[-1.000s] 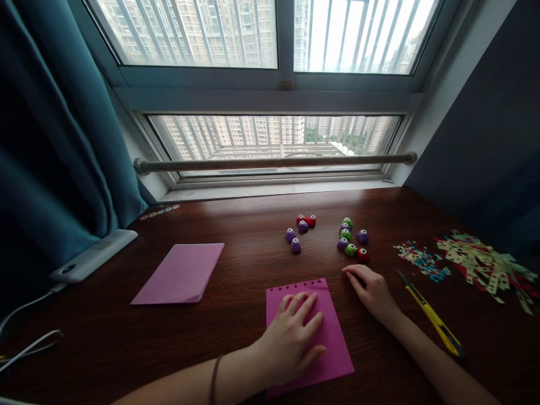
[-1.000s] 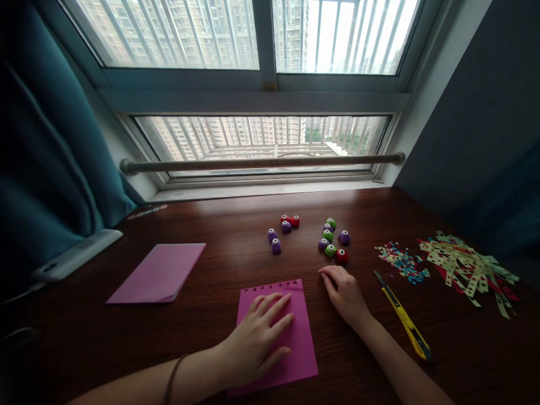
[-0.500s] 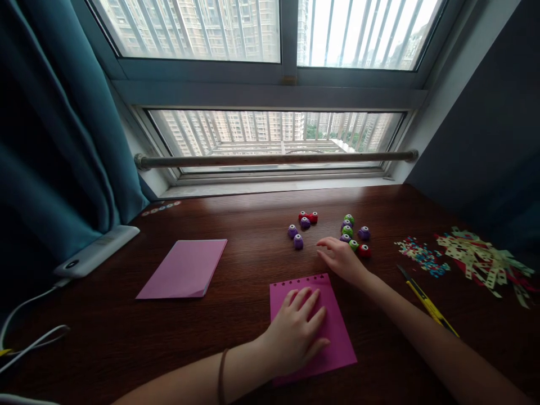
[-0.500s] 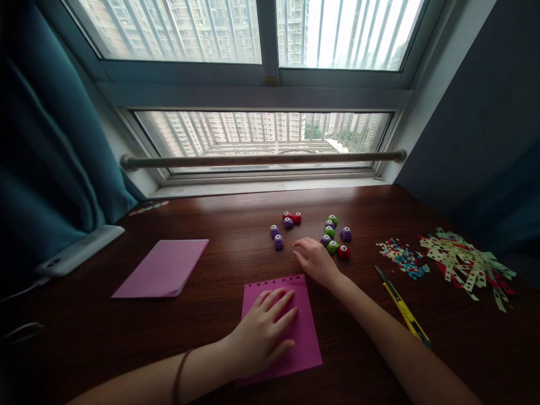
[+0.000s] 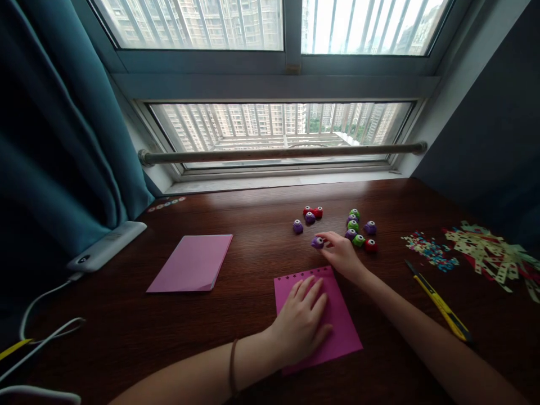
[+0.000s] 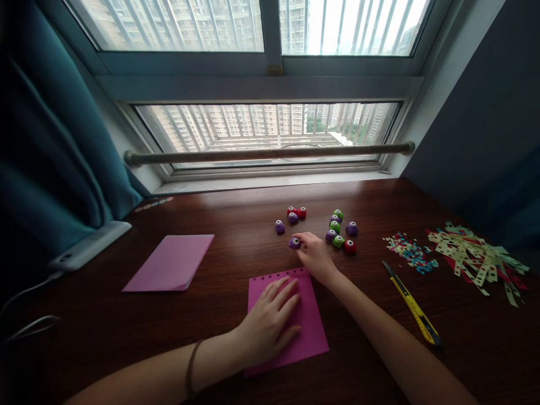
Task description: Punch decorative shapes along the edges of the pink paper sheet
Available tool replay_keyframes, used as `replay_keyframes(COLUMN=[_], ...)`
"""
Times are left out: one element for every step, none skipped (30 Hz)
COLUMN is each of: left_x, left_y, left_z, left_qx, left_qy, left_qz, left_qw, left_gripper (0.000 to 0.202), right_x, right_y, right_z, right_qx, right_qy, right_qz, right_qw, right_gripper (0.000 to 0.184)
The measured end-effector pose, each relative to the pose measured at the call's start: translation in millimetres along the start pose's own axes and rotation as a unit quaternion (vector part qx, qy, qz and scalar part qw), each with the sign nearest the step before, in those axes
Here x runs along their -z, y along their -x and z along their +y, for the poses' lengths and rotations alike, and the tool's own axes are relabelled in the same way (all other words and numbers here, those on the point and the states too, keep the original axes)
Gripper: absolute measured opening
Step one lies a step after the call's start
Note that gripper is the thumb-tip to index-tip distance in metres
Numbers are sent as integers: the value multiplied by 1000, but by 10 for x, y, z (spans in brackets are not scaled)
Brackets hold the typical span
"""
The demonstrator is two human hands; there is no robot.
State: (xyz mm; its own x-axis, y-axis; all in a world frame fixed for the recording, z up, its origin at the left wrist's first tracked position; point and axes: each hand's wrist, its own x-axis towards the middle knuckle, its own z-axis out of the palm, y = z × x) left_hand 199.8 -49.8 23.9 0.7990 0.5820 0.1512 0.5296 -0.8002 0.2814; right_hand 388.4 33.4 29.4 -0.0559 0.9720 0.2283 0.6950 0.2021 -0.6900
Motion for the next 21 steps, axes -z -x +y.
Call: replay_keyframes(left_x=[-10,-20,-31,-43,-54,-65,-74,-80,-83,-82,-80,-76,-73,-70,-70,-72,-75,-79,-84,-88,-93], left_y=[-3,-6,-9,-12,-14,-16,-17,-19,-21,-23,-26,-30,-33,-36,-39,-40,-41,-41,-41,-41,-41], left_z=[-8,-17,-26,-33,-40,-46,-49,-50,-49,-47,-43,-40,-36,-33,-30,-27,-25,-23,-21,-20,-19], left_qx=[14,30,47,63,77,89,97,102,106,109,111,113,113,112,111,109,107,106,104,104,103], left_qy=[-6,-13,-20,-24,-23,-20,-16,-13,-11,-11,-12,-15,-18,-22,-25,-29,-34,-38,-43,-47,-50], left_qz=[9,18,26,30,28,21,12,0,-11,-20,-27,-31,-34,-37,-39,-40,-42,-43,-44,-45,-47], left_qw=[1000,999,998,997,996,996,995,995,994,994,993,993,993,993,993,993,993,993,993,992,992], left_gripper=[53,59,67,75,82,87,88,88,87,86,85,84,83,81,80,79,79,78,77,76,75], right_x=[87,168,238,294,336,362,375,375,366,351,334,317,301,288,277,268,260,253,245,237,229], right_y=[115,232,346,450,539,612,667,705,729,743,749,752,754,756,759,763,766,769,770,769,768], right_z=[35,74,116,159,202,243,279,311,338,358,374,384,390,392,391,388,385,381,378,376,374], right_qx=[-1,-7,-20,-31,-40,-45,-46,-45,-43,-42,-41,-40,-37,-33,-28,-24,-20,-17,-13,-8,-2], right_qy=[-11,-25,-52,-73,-85,-88,-80,-68,-54,-42,-33,-27,-23,-19,-16,-13,-9,-3,5,15,26], right_qz=[-6,-12,-23,-34,-44,-53,-59,-62,-61,-57,-52,-47,-44,-43,-41,-40,-37,-32,-25,-19,-14], right_qw=[1000,1000,998,996,995,994,994,995,996,997,997,998,998,998,999,999,999,999,1000,1000,1000], right_gripper=[29,30,31,32,32,32,32,32,32,32,32,32,32,32,32,32,32,32,32,32,32])
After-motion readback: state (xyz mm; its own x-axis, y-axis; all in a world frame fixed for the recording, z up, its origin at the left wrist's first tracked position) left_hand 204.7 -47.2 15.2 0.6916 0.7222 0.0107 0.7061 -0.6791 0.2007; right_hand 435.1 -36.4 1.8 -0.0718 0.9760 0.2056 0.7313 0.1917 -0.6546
